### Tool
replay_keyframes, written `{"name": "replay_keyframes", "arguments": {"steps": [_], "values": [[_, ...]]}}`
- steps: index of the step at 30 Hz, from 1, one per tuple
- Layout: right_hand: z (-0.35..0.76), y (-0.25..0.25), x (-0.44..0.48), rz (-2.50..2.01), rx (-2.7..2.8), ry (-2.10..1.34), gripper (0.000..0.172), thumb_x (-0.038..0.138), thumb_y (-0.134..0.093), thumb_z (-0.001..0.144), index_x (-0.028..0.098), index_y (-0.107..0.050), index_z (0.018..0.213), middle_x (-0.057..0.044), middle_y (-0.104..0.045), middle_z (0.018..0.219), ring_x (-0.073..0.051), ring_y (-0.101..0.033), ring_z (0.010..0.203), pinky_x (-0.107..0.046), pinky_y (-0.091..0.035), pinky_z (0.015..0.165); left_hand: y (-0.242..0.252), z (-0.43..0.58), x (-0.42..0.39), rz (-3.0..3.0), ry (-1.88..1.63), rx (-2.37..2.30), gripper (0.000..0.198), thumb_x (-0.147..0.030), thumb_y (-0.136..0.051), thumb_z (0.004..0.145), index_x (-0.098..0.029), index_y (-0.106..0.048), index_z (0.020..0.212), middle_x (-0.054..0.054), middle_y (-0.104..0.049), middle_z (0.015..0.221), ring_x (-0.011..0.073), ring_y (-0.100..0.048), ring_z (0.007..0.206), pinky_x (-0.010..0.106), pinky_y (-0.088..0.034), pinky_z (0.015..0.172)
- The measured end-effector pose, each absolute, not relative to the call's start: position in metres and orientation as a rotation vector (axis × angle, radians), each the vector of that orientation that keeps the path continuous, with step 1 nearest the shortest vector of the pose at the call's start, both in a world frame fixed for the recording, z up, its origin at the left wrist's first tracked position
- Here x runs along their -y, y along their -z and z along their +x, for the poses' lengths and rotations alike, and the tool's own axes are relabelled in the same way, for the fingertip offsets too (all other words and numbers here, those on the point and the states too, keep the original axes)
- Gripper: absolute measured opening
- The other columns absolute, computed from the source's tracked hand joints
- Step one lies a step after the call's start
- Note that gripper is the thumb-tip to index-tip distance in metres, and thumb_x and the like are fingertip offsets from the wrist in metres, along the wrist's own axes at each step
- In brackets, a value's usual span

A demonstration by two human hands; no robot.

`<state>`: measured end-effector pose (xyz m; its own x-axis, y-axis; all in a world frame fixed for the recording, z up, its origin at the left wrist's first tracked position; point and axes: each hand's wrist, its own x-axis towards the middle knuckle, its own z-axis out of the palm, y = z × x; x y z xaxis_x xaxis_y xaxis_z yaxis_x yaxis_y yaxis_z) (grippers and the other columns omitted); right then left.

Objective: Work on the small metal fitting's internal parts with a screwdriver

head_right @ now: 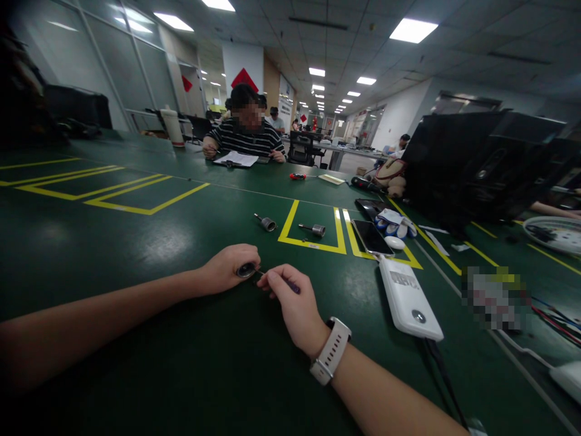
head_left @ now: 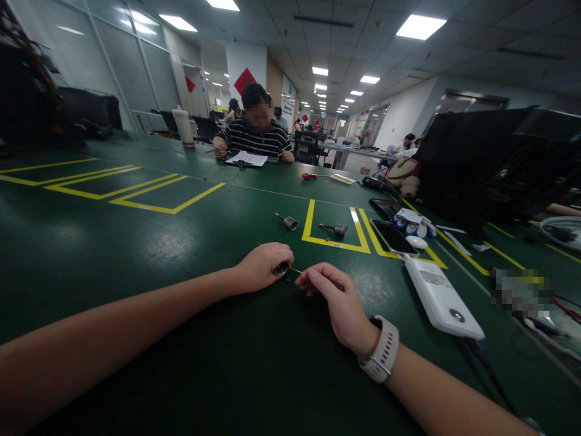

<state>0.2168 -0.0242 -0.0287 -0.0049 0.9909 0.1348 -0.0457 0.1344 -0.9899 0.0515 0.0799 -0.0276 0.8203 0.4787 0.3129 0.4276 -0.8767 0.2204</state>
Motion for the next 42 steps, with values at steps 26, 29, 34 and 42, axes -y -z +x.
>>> {"name": "replay_keyframes", "arguments": {"steps": [26, 29, 34, 42], "values": [[0.2193, 0.0331, 0.0209, -1.034, 1.025, -1.18, 0.021, 0.026, -0.053, 0.078, 0.016, -0.061, 0.061, -0.001, -0.06, 0.06, -0.013, -0.051, 0.06, -0.028, -0.037, 0.059, 0.0242, 0.0543, -0.0759, 2.965, -0.444, -0.74, 0.011, -0.004, -0.048, 0.074, -0.015, -0.052, 0.073, 0.002, -0.053, 0.073, 0.0145, -0.05, 0.07, 0.025, -0.036, 0.061], [0.2199, 0.0327, 0.0216, -1.053, 1.032, -1.144, 0.022, 0.026, -0.052, 0.079, 0.017, -0.06, 0.061, 0.0, -0.058, 0.06, -0.013, -0.05, 0.06, -0.028, -0.037, 0.058, 0.0259, 0.054, -0.0775, 2.947, -0.444, -0.764, 0.011, -0.005, -0.048, 0.075, -0.015, -0.052, 0.074, 0.002, -0.054, 0.074, 0.0145, -0.05, 0.071, 0.025, -0.037, 0.062], [0.2195, 0.0323, 0.0222, -1.052, 1.11, -1.149, 0.021, 0.028, -0.051, 0.083, 0.018, -0.061, 0.068, 0.0, -0.059, 0.067, -0.013, -0.052, 0.065, -0.028, -0.039, 0.061, 0.0282, 0.0534, -0.0801, 2.908, -0.474, -0.772, 0.009, -0.008, -0.049, 0.076, -0.015, -0.053, 0.077, 0.002, -0.056, 0.076, 0.0147, -0.052, 0.072, 0.026, -0.038, 0.065], [0.215, 0.0316, 0.0235, -0.984, 1.337, -1.2, 0.018, 0.032, -0.052, 0.085, 0.02, -0.065, 0.083, -0.003, -0.065, 0.087, -0.016, -0.056, 0.083, -0.029, -0.042, 0.069, 0.0279, 0.054, -0.0798, 2.845, -0.587, -0.86, 0.009, -0.02, -0.05, 0.08, -0.017, -0.052, 0.072, 0.001, -0.056, 0.072, 0.014, -0.051, 0.066, 0.025, -0.037, 0.059]]}}
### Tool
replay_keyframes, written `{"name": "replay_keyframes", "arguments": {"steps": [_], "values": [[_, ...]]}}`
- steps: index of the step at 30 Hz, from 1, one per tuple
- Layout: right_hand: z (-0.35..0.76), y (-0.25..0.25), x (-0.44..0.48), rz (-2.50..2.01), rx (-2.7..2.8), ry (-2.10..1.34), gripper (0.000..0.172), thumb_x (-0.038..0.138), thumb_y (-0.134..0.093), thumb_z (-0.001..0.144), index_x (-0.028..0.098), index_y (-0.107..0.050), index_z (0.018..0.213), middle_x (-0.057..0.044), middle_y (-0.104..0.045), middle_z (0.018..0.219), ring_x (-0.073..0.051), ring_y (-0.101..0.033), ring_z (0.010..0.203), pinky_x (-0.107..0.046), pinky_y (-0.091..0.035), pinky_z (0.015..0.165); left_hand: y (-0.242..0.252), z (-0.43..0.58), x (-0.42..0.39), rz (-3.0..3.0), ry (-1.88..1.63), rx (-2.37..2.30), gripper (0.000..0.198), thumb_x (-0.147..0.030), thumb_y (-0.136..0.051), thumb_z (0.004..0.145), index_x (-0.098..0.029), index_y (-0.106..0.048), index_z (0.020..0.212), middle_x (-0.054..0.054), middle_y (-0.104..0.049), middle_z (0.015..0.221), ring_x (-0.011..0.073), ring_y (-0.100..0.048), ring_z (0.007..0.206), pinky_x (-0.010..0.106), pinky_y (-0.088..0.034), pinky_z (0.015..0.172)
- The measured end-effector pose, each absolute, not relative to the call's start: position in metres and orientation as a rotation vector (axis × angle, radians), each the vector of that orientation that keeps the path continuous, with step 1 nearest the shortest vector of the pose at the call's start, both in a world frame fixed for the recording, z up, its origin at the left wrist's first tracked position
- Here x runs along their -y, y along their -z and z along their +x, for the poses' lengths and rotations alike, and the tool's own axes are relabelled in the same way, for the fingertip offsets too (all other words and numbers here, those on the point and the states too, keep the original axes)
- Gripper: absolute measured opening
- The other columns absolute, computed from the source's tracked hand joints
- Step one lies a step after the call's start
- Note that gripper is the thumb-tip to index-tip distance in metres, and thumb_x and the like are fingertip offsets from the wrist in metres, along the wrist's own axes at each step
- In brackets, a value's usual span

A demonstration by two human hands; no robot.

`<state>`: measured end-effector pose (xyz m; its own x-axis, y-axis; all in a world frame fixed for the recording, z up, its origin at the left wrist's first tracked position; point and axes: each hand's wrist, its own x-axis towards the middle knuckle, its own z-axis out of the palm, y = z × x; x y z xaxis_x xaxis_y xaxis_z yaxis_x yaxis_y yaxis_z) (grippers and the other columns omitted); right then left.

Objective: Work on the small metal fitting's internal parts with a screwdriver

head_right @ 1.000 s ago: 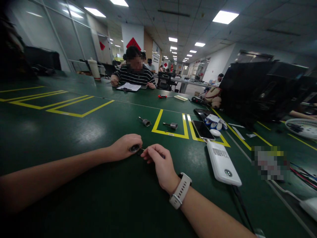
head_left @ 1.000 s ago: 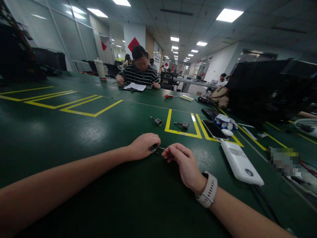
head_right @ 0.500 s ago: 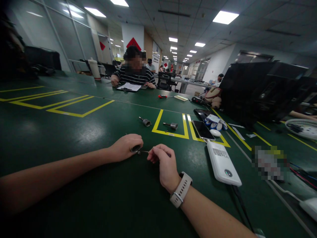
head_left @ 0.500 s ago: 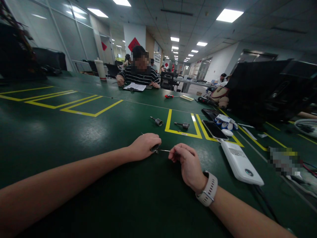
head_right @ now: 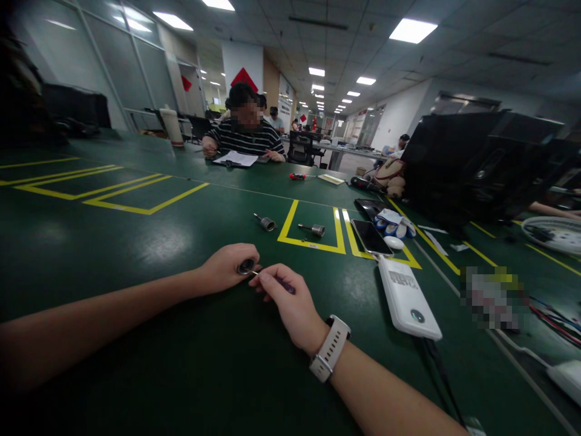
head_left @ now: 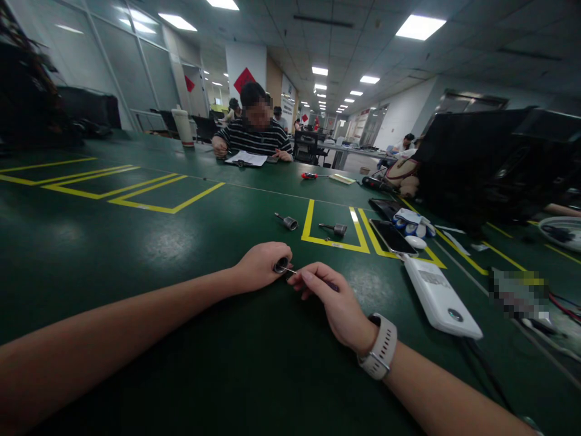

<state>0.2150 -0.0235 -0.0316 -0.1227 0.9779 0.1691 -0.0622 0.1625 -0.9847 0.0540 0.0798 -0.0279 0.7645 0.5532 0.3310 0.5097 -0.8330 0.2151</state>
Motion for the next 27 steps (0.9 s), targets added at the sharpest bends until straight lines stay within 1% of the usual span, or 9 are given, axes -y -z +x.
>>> {"name": "replay_keyframes", "arguments": {"steps": [3, 7, 11, 16, 21, 25, 27], "values": [[0.2155, 0.0313, 0.0246, -0.997, 1.307, -1.149, 0.018, 0.032, -0.051, 0.086, 0.02, -0.065, 0.082, -0.002, -0.065, 0.084, -0.016, -0.057, 0.082, -0.03, -0.043, 0.071, 0.0274, 0.054, -0.0799, 2.843, -0.572, -0.867, 0.005, -0.016, -0.051, 0.078, -0.016, -0.052, 0.073, 0.001, -0.056, 0.073, 0.014, -0.051, 0.067, 0.025, -0.037, 0.059], [0.216, 0.0322, 0.025, -1.091, 1.317, -1.041, 0.02, 0.033, -0.051, 0.086, 0.02, -0.066, 0.082, -0.002, -0.065, 0.084, -0.016, -0.056, 0.08, -0.031, -0.043, 0.071, 0.0257, 0.0539, -0.0794, 2.854, -0.546, -0.831, 0.006, -0.013, -0.049, 0.078, -0.016, -0.052, 0.074, 0.002, -0.056, 0.075, 0.0147, -0.052, 0.07, 0.025, -0.038, 0.062], [0.2165, 0.0314, 0.0233, -1.069, 1.254, -1.146, 0.019, 0.032, -0.053, 0.084, 0.018, -0.066, 0.078, -0.003, -0.065, 0.082, -0.016, -0.056, 0.078, -0.029, -0.042, 0.069, 0.0262, 0.0523, -0.0796, 2.866, -0.553, -0.745, 0.01, -0.009, -0.046, 0.077, -0.015, -0.052, 0.073, 0.002, -0.055, 0.074, 0.0143, -0.051, 0.07, 0.025, -0.039, 0.064], [0.2184, 0.029, 0.0197, -0.965, 1.056, -1.315, 0.02, 0.031, -0.055, 0.081, 0.016, -0.065, 0.073, -0.004, -0.066, 0.077, -0.015, -0.057, 0.074, -0.028, -0.041, 0.066, 0.0291, 0.0501, -0.0817, 2.871, -0.59, -0.618, 0.011, -0.008, -0.046, 0.077, -0.016, -0.05, 0.071, 0.001, -0.052, 0.07, 0.0127, -0.049, 0.067, 0.024, -0.036, 0.06], [0.2177, 0.0269, 0.0197, -0.962, 1.008, -1.326, 0.019, 0.031, -0.056, 0.079, 0.016, -0.065, 0.07, -0.004, -0.066, 0.075, -0.015, -0.056, 0.071, -0.028, -0.04, 0.065, 0.0298, 0.0505, -0.0828, 2.839, -0.62, -0.579, 0.009, -0.009, -0.047, 0.078, -0.016, -0.049, 0.071, 0.0, -0.052, 0.071, 0.0124, -0.049, 0.067, 0.024, -0.037, 0.062], [0.216, 0.0267, 0.0205, -0.993, 1.044, -1.297, 0.019, 0.032, -0.057, 0.079, 0.017, -0.065, 0.071, -0.004, -0.066, 0.076, -0.015, -0.056, 0.072, -0.029, -0.04, 0.067, 0.0271, 0.0522, -0.0799, 2.912, -0.535, -0.658, 0.012, -0.006, -0.045, 0.077, -0.015, -0.052, 0.072, 0.002, -0.053, 0.072, 0.0138, -0.05, 0.069, 0.025, -0.036, 0.062], [0.2159, 0.0276, 0.0205, -0.993, 1.046, -1.266, 0.019, 0.031, -0.056, 0.079, 0.017, -0.064, 0.068, -0.003, -0.064, 0.071, -0.015, -0.055, 0.07, -0.029, -0.039, 0.066, 0.0257, 0.053, -0.0782, 2.948, -0.495, -0.704, 0.013, -0.005, -0.045, 0.076, -0.015, -0.053, 0.073, 0.002, -0.053, 0.073, 0.0146, -0.049, 0.07, 0.026, -0.036, 0.062]]}}
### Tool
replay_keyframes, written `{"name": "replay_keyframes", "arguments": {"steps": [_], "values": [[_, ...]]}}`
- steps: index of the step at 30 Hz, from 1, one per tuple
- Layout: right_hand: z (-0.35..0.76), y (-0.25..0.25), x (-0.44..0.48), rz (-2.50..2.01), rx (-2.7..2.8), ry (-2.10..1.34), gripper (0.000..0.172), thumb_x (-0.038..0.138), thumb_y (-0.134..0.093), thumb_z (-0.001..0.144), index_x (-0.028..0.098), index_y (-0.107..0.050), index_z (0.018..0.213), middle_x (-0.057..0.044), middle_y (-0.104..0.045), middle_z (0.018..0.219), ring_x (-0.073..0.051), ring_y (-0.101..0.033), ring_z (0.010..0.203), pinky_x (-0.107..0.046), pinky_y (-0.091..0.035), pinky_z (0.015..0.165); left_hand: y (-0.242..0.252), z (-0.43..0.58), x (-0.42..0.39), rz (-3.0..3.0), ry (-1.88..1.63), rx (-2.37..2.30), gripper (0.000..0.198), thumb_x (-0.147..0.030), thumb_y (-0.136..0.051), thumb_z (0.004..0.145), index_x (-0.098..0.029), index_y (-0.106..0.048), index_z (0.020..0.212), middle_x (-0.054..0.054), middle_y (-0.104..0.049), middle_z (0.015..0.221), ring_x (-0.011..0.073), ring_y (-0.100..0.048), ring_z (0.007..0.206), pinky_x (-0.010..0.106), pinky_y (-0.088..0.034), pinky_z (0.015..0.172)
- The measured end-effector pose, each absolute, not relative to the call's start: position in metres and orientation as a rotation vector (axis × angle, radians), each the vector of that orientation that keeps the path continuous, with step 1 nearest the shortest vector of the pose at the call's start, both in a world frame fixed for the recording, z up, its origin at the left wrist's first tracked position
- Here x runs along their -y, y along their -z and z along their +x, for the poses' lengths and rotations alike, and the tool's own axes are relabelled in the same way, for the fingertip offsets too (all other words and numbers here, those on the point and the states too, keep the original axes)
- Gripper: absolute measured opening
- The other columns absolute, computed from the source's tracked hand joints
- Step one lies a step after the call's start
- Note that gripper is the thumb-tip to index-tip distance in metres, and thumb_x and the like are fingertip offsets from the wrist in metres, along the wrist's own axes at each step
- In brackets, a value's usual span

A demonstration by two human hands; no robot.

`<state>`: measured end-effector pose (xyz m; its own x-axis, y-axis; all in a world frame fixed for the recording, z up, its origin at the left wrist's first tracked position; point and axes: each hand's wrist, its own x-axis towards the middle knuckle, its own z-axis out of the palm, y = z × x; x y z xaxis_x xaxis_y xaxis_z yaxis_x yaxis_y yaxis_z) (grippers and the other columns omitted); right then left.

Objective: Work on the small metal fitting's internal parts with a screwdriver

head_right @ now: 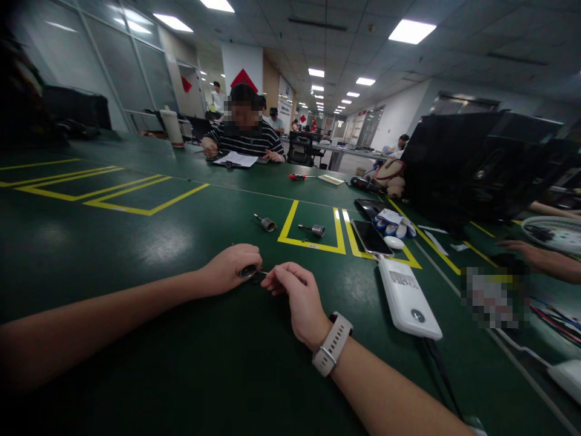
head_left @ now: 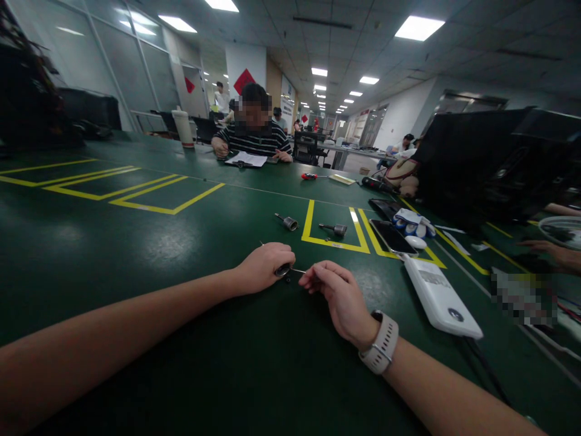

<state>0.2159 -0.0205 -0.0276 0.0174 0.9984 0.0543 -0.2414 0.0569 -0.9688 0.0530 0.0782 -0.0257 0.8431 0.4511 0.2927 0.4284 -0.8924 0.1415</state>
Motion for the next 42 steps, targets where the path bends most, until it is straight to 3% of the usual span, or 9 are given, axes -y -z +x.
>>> {"name": "replay_keyframes", "arguments": {"steps": [12, 17, 25, 28, 31, 36, 42], "values": [[0.218, 0.032, 0.02, -1.122, 1.019, -1.062, 0.023, 0.027, -0.052, 0.079, 0.018, -0.059, 0.059, 0.0, -0.057, 0.059, -0.014, -0.05, 0.061, -0.029, -0.038, 0.062, 0.028, 0.054, -0.079, 2.857, -0.515, -0.941, 0.007, -0.013, -0.047, 0.08, -0.016, -0.052, 0.076, 0.002, -0.056, 0.077, 0.0164, -0.052, 0.073, 0.029, -0.039, 0.065], [0.219, 0.035, 0.019, -1.253, 1.087, -0.95, 0.015, 0.034, -0.059, 0.077, 0.02, -0.063, 0.078, -0.002, -0.062, 0.081, -0.017, -0.055, 0.077, -0.031, -0.042, 0.07, 0.03, 0.054, -0.082, 2.709, -0.659, -1.147, 0.011, -0.027, -0.055, 0.079, -0.017, -0.051, 0.078, 0.002, -0.056, 0.077, 0.0169, -0.052, 0.07, 0.029, -0.04, 0.062], [0.207, 0.036, 0.01, -1.409, 1.569, -0.802, 0.022, 0.026, -0.05, 0.084, 0.022, -0.057, 0.104, -0.007, -0.06, 0.106, -0.021, -0.056, 0.097, -0.039, -0.042, 0.085, 0.032, 0.052, -0.091, 2.599, -0.978, -1.29, 0.017, -0.026, -0.055, 0.079, -0.014, -0.054, 0.091, 0.007, -0.051, 0.092, 0.0208, -0.048, 0.087, 0.036, -0.043, 0.077], [0.198, 0.035, 0.012, -1.314, 1.861, -0.747, 0.023, 0.019, -0.05, 0.084, 0.023, -0.057, 0.105, -0.007, -0.062, 0.105, -0.022, -0.058, 0.099, -0.044, -0.042, 0.09, 0.033, 0.051, -0.091, 2.623, -1.116, -1.355, 0.027, -0.037, -0.057, 0.08, -0.017, -0.058, 0.099, 0.008, -0.049, 0.1, 0.0245, -0.045, 0.096, 0.04, -0.04, 0.083], [0.193, 0.031, 0.029, -1.139, 2.102, -0.687, 0.025, 0.014, -0.05, 0.084, 0.023, -0.057, 0.106, -0.007, -0.063, 0.109, -0.022, -0.06, 0.1, -0.045, -0.044, 0.092, 0.035, 0.049, -0.089, 2.548, -1.187, -1.346, 0.031, -0.038, -0.059, 0.079, -0.02, -0.057, 0.105, 0.006, -0.047, 0.101, 0.0223, -0.047, 0.095, 0.037, -0.042, 0.082], [0.204, 0.022, 0.076, -0.722, 2.519, -0.674, 0.042, 0.004, -0.052, 0.079, 0.019, -0.051, 0.118, -0.012, -0.055, 0.129, -0.024, -0.046, 0.124, -0.042, -0.034, 0.106, 0.034, 0.047, -0.086, 2.365, -1.169, -1.241, 0.032, -0.031, -0.061, 0.079, -0.02, -0.054, 0.109, 0.004, -0.054, 0.099, 0.0179, -0.054, 0.087, 0.034, -0.046, 0.077], [0.227, 0.014, 0.107, -0.691, 2.677, -0.541, 0.028, 0.009, -0.041, 0.089, 0.015, -0.059, 0.109, -0.015, -0.063, 0.117, -0.025, -0.054, 0.116, -0.039, -0.048, 0.094, 0.037, 0.052, -0.071, 2.248, -1.099, -1.02, 0.034, -0.026, -0.063, 0.076, -0.019, -0.055, 0.109, 0.005, -0.059, 0.107, 0.0195, -0.057, 0.098, 0.038, -0.048, 0.084]]}}
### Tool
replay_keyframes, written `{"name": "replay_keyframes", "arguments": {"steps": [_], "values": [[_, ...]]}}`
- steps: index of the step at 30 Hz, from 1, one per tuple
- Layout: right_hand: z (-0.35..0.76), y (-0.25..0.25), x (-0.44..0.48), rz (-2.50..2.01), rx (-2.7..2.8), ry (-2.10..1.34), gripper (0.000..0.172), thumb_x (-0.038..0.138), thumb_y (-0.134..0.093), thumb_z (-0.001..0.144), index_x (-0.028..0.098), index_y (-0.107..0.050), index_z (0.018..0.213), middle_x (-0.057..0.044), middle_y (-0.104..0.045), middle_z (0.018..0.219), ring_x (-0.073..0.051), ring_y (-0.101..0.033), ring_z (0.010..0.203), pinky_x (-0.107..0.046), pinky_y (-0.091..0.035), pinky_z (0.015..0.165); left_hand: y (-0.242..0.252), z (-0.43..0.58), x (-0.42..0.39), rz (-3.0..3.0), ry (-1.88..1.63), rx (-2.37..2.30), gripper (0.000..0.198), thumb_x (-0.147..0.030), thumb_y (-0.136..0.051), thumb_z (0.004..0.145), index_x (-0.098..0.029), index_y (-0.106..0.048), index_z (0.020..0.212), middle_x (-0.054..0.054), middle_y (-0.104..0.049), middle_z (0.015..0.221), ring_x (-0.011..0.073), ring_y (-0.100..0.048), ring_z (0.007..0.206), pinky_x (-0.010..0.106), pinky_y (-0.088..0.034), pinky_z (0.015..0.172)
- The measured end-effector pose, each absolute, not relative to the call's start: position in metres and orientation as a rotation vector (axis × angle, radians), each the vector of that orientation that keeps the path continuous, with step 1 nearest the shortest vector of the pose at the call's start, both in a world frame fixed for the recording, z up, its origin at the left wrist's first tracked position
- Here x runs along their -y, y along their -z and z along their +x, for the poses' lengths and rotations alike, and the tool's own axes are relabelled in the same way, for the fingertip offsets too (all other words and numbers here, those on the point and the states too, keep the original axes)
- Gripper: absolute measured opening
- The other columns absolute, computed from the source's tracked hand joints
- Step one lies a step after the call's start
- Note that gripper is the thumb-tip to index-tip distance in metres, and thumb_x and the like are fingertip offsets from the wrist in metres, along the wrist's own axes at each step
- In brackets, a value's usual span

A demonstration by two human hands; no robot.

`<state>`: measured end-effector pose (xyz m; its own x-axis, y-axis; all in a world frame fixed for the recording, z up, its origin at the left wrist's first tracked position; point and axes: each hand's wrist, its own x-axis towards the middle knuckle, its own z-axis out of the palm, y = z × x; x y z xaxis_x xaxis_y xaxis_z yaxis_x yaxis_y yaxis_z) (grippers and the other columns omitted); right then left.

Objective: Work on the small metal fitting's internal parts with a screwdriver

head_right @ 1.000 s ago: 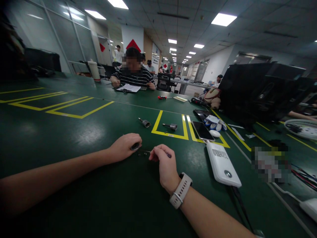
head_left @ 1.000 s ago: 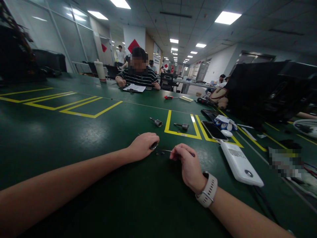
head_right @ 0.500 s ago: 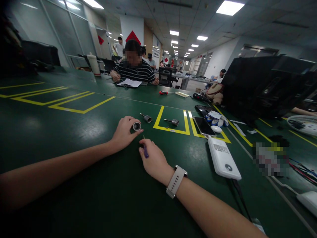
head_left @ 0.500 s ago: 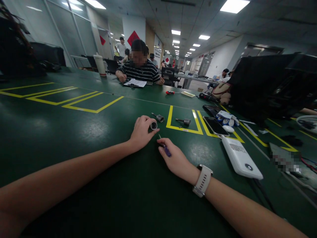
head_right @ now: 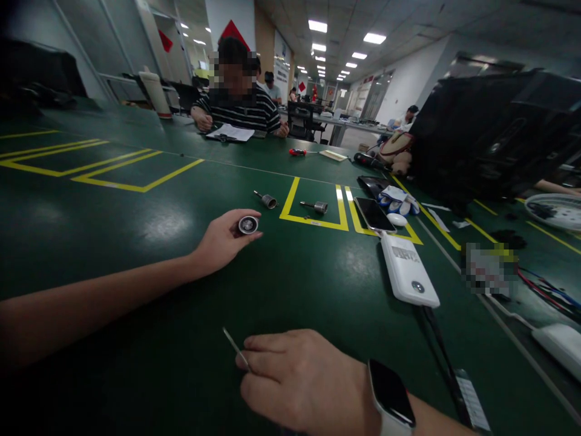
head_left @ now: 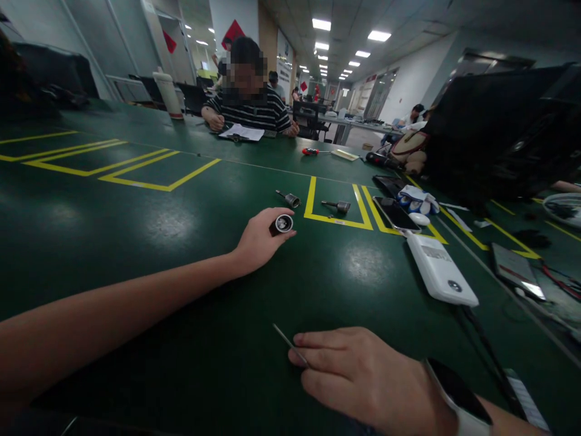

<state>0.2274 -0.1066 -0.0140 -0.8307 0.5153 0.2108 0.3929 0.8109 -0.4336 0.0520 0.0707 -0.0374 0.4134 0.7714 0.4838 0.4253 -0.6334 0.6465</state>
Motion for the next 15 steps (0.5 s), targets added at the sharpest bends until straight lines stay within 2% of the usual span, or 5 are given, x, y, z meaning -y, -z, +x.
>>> {"name": "replay_keyframes", "arguments": {"steps": [4, 9, 12, 15], "values": [[0.236, 0.013, 0.106, -0.741, 2.684, -0.45, 0.029, 0.011, -0.038, 0.09, 0.018, -0.061, 0.106, -0.012, -0.067, 0.111, -0.023, -0.061, 0.105, -0.037, -0.053, 0.085, 0.036, 0.059, -0.048, 2.115, -1.03, -0.936, 0.034, -0.024, -0.065, 0.073, -0.018, -0.058, 0.105, 0.005, -0.062, 0.107, 0.0206, -0.059, 0.099, 0.039, -0.049, 0.085], [0.242, 0.017, 0.101, -0.823, 2.646, -0.569, 0.031, 0.012, -0.038, 0.089, 0.015, -0.059, 0.112, -0.013, -0.062, 0.118, -0.023, -0.055, 0.111, -0.036, -0.046, 0.093, 0.022, 0.055, -0.002, 1.749, -0.944, -0.954, 0.038, -0.021, -0.062, 0.074, -0.02, -0.054, 0.111, 0.003, -0.066, 0.1, 0.0198, -0.063, 0.092, 0.038, -0.053, 0.082], [0.244, 0.018, 0.104, -0.855, 2.43, -0.637, 0.035, 0.011, -0.047, 0.086, 0.018, -0.055, 0.119, -0.01, -0.063, 0.118, -0.021, -0.055, 0.111, -0.036, -0.044, 0.096, 0.015, 0.049, 0.02, 1.554, -0.922, -0.927, 0.037, -0.021, -0.061, 0.074, -0.023, -0.056, 0.111, 0.002, -0.066, 0.105, 0.0205, -0.064, 0.094, 0.038, -0.054, 0.082], [0.246, 0.02, 0.107, -1.004, 2.028, -0.754, 0.033, 0.012, -0.052, 0.085, 0.025, -0.058, 0.115, -0.006, -0.068, 0.105, -0.019, -0.061, 0.098, -0.036, -0.047, 0.088, 0.01, 0.047, 0.031, 1.445, -0.855, -0.919, 0.039, -0.021, -0.062, 0.073, -0.024, -0.058, 0.111, 0.001, -0.067, 0.104, 0.0213, -0.064, 0.095, 0.037, -0.053, 0.084]]}}
